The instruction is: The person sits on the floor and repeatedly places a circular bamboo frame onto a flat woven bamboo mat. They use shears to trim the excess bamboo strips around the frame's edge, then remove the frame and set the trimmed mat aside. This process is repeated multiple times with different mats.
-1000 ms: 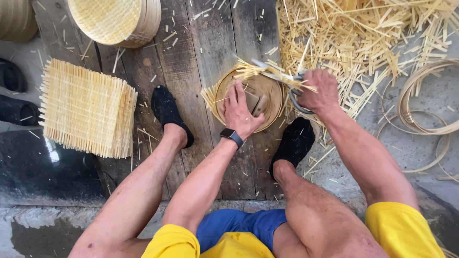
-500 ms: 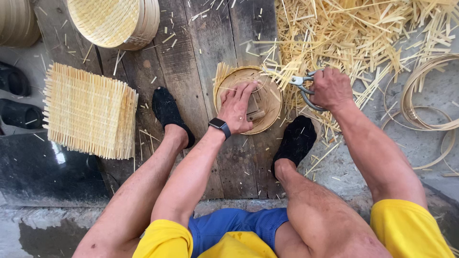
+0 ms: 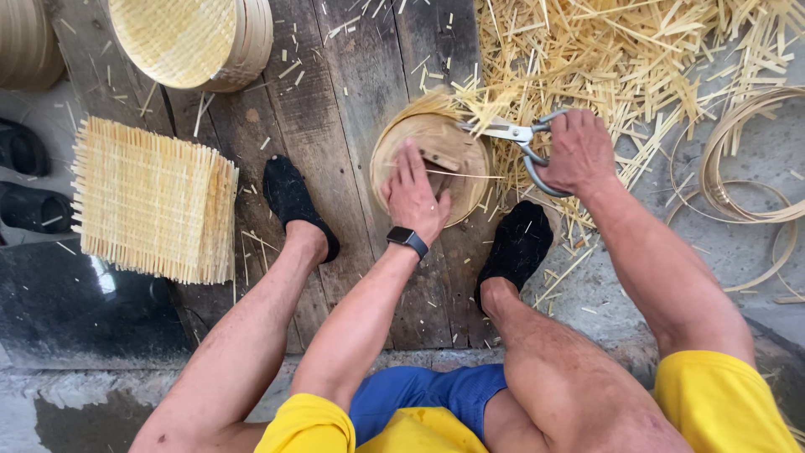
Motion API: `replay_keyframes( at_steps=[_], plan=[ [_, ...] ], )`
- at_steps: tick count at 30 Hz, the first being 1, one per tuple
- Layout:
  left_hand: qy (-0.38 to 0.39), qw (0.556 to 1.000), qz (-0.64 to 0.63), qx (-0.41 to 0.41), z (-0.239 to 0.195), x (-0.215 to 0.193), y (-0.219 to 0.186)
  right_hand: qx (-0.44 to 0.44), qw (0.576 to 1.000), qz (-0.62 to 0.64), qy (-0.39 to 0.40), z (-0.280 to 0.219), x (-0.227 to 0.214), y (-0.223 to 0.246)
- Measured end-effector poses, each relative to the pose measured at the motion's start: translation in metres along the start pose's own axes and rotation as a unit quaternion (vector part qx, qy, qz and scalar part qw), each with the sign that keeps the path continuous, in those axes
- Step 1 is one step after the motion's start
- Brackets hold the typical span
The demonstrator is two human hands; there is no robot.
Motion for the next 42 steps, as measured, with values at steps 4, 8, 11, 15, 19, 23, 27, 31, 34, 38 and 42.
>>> replay_keyframes(
  at_steps=[4, 8, 11, 15, 19, 23, 27, 31, 34, 38, 42],
  plan=[
    [-0.012, 0.996, -0.027, 0.082, -0.004, 0.005, -0.012, -0.003, 0.999, -0.02, -0.049, 0.006, 0.004, 0.027],
    [-0.01, 0.992, -0.017, 0.122, 0.005, -0.003, -0.006, 0.018, 0.999, 0.004, 0.041, 0.004, 0.023, 0.004],
    [-0.002, 0.988, -0.024, 0.155, 0.006, -0.004, -0.004, -0.024, 0.999, -0.021, -0.014, -0.002, 0.016, 0.001],
    [0.048, 0.972, -0.05, 0.223, 0.007, -0.001, -0.013, -0.082, 0.978, -0.064, -0.18, -0.002, -0.013, 0.025],
    [0.043, 0.966, -0.08, 0.243, 0.01, -0.015, -0.01, -0.027, 0.999, -0.026, -0.031, 0.003, 0.009, 0.016],
    [0.083, 0.962, -0.058, 0.255, 0.014, -0.016, -0.018, -0.006, 1.0, -0.006, 0.002, -0.003, 0.007, 0.0],
    [0.116, 0.945, -0.071, 0.299, 0.013, -0.017, -0.033, -0.075, 0.985, -0.114, -0.102, 0.008, -0.011, 0.027],
    [0.157, 0.932, -0.038, 0.325, 0.018, -0.017, -0.031, 0.02, 0.993, -0.033, 0.114, 0.02, 0.01, 0.009],
    [0.174, 0.929, -0.049, 0.323, 0.016, -0.017, -0.03, 0.142, 0.97, 0.096, 0.174, 0.006, 0.004, -0.025],
    [-0.013, 0.964, 0.017, 0.267, 0.006, -0.033, -0.039, 0.114, 0.982, 0.072, 0.131, 0.004, -0.015, -0.023],
    [0.054, 0.951, 0.022, 0.304, -0.009, -0.003, -0.052, -0.037, 0.996, -0.058, 0.061, 0.013, -0.022, 0.029]
  ],
)
Point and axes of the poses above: each hand's wrist, its own z-axis towards the middle knuckle, its own x-axis out of the palm, y = z × x, the point moved 9 cm from there along z, towards the middle knuckle, and after that the axes turned 11 degrees about z, right-handed, at the moved point
